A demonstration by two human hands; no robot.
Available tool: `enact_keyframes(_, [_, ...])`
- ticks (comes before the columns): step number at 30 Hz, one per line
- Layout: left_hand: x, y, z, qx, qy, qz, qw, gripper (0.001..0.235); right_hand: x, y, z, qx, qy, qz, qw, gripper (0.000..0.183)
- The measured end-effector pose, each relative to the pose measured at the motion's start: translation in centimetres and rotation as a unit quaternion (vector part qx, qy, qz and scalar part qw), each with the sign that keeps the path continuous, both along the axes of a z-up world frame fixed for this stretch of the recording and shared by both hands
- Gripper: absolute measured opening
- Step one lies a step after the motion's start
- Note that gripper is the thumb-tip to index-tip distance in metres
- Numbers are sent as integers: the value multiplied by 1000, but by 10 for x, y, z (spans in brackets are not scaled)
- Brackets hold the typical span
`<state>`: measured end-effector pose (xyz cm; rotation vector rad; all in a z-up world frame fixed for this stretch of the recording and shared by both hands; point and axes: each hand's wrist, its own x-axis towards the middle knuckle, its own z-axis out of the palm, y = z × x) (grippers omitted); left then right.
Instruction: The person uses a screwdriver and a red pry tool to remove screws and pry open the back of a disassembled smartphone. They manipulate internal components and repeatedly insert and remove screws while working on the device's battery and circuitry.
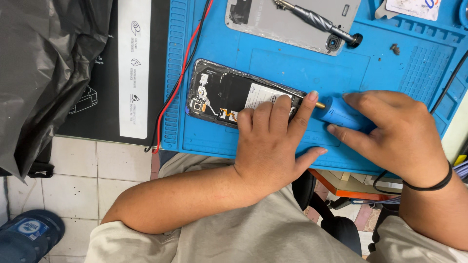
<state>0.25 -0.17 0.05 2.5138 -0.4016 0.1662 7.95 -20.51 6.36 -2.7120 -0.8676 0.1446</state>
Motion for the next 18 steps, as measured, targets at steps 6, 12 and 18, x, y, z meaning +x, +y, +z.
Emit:
enact_keyframes(6, [0, 1, 0, -13, 3, -1, 1000, 91, 2, 3, 1, 0, 2, 9, 1000, 46])
enact_keyframes(12, [1, 3, 2, -22, 0, 3, 1000, 92, 3, 9, 3, 10, -13, 21, 1000, 46])
enact_keyframes(18, [1, 4, 3, -32, 3, 4, 999, 93, 4, 14, 4, 1, 1, 12, 1000, 46])
